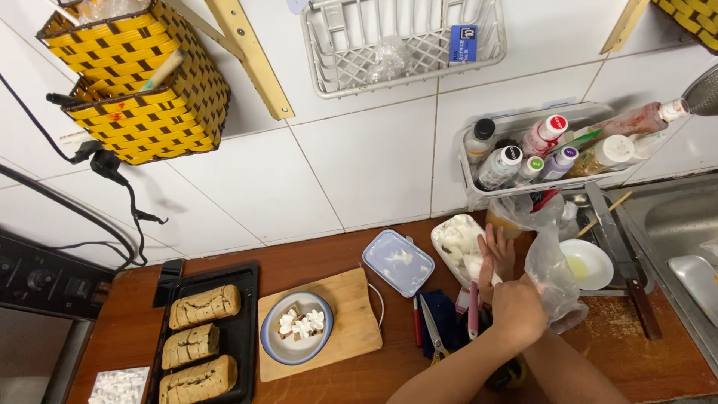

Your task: Pipe cream from a piping bag onto slices of bread and refill the piping bag using a spatula.

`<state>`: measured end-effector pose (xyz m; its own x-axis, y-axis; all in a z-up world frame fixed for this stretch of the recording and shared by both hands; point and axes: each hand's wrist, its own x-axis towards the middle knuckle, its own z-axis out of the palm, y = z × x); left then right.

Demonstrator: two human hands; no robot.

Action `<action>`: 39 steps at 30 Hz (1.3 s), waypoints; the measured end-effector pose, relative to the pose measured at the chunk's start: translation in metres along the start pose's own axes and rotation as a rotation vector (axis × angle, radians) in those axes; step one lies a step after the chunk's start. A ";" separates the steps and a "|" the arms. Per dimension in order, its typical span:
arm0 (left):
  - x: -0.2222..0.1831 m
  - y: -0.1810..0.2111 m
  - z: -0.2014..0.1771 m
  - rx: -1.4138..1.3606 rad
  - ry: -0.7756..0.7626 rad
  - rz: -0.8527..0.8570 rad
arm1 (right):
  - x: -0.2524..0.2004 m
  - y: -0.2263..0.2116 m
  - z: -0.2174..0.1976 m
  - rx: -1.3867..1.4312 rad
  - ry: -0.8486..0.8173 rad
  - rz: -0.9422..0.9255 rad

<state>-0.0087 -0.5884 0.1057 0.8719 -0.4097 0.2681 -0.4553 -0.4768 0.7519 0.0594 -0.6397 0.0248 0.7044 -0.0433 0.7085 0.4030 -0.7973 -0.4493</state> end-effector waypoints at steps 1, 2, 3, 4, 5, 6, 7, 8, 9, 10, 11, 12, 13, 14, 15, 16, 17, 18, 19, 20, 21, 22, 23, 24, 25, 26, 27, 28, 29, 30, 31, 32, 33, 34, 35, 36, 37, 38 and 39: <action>-0.001 0.001 0.001 0.001 0.001 -0.004 | -0.002 0.002 0.000 0.003 -0.003 0.000; 0.000 0.001 0.000 0.030 -0.011 -0.008 | 0.000 0.004 0.001 0.002 -0.011 -0.018; 0.001 0.001 -0.001 0.059 -0.024 -0.012 | 0.001 0.006 0.003 0.002 -0.019 -0.035; 0.001 0.001 -0.001 0.062 -0.020 -0.013 | 0.004 0.006 0.003 0.005 -0.020 -0.038; 0.001 0.001 0.000 0.068 -0.033 -0.032 | 0.006 0.006 0.003 -0.003 -0.033 -0.040; -0.002 0.001 0.002 0.073 -0.048 -0.052 | 0.006 0.006 0.002 -0.011 -0.048 -0.039; -0.003 0.002 0.003 0.074 -0.048 -0.056 | 0.003 0.006 0.002 -0.008 -0.051 -0.038; -0.001 0.002 0.002 0.097 -0.063 -0.055 | 0.004 0.008 0.004 -0.015 -0.054 -0.030; 0.000 0.003 0.001 0.120 -0.077 -0.053 | 0.005 0.009 0.005 -0.022 -0.057 -0.023; 0.000 0.006 -0.001 0.121 -0.074 -0.054 | 0.005 0.008 0.006 -0.021 -0.057 -0.025; -0.001 0.008 -0.003 0.095 -0.085 -0.048 | 0.004 0.007 0.007 -0.025 -0.060 0.003; -0.001 0.010 -0.005 0.070 -0.095 -0.043 | 0.004 0.006 0.009 -0.028 -0.063 0.031; -0.001 0.010 -0.003 0.072 -0.091 -0.044 | 0.005 0.008 0.010 -0.025 -0.064 0.028; -0.004 0.009 -0.001 0.099 -0.090 -0.045 | 0.004 0.007 0.011 -0.026 -0.067 0.041; -0.007 0.008 0.002 0.126 -0.089 -0.046 | 0.002 0.007 0.012 -0.027 -0.071 0.054; -0.008 0.010 -0.001 0.127 -0.086 -0.049 | 0.003 0.007 0.012 -0.023 -0.073 0.052; -0.009 0.012 -0.003 0.132 -0.100 -0.041 | 0.005 0.006 0.012 -0.029 -0.082 0.042; -0.010 0.014 -0.006 0.137 -0.114 -0.034 | 0.006 0.005 0.012 -0.034 -0.092 0.032; -0.012 0.013 -0.002 0.139 -0.112 -0.038 | 0.004 0.006 0.014 -0.030 -0.094 0.031; -0.014 0.011 0.001 0.154 -0.076 -0.038 | 0.004 0.008 0.017 -0.041 -0.105 0.025; -0.015 0.009 0.004 0.169 -0.040 -0.037 | 0.003 0.010 0.020 -0.052 -0.115 0.018; -0.015 0.013 0.001 0.172 -0.037 -0.038 | 0.005 0.011 0.022 -0.048 -0.115 0.015; -0.016 0.016 -0.003 0.170 -0.056 -0.028 | 0.007 0.012 0.024 -0.060 -0.117 0.007; -0.017 0.020 -0.005 0.165 -0.077 -0.019 | 0.007 0.014 0.026 -0.075 -0.121 0.001; -0.018 0.022 -0.007 0.167 -0.075 -0.020 | 0.008 0.015 0.028 -0.073 -0.122 -0.001; -0.019 0.025 -0.009 0.163 -0.059 -0.006 | 0.008 0.017 0.028 -0.074 -0.126 -0.006; -0.020 0.028 -0.010 0.159 -0.043 0.007 | 0.008 0.019 0.029 -0.076 -0.131 -0.011; -0.021 0.029 -0.009 0.159 -0.041 0.007 | 0.010 0.020 0.027 -0.075 -0.132 -0.012; -0.023 0.030 -0.008 0.151 -0.038 0.016 | 0.012 0.021 0.026 -0.073 -0.135 -0.013; -0.027 0.031 -0.008 0.146 -0.036 0.021 | 0.012 0.020 0.025 -0.067 -0.141 -0.012; -0.028 0.032 -0.006 0.147 -0.036 0.016 | 0.010 0.021 0.026 -0.063 -0.143 -0.011; -0.027 0.033 -0.005 0.148 -0.038 0.030 | 0.012 0.024 0.027 -0.090 -0.127 -0.020; -0.025 0.034 -0.004 0.149 -0.041 0.043 | 0.014 0.027 0.029 -0.117 -0.111 -0.028; -0.028 0.039 -0.004 0.145 -0.046 0.041 | 0.009 0.022 0.024 -0.119 -0.115 -0.023; -0.031 0.045 -0.005 0.101 -0.038 0.065 | 0.005 0.016 0.019 -0.123 -0.113 -0.014; -0.025 0.047 -0.010 0.067 -0.020 0.105 | 0.012 0.012 0.021 -0.125 -0.094 -0.015; -0.020 0.041 -0.008 0.073 -0.017 0.117 | 0.022 0.002 0.018 -0.126 -0.080 -0.020; -0.018 0.039 -0.005 0.059 -0.024 0.153 | 0.029 -0.008 0.012 -0.071 -0.071 0.083; -0.016 0.036 -0.002 0.045 -0.031 0.190 | 0.036 -0.018 0.006 -0.015 -0.062 0.186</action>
<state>-0.0387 -0.5975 0.1294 0.7639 -0.5189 0.3836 -0.6194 -0.4229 0.6614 0.0812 -0.6232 0.0549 0.8006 -0.1540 0.5791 0.2544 -0.7877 -0.5611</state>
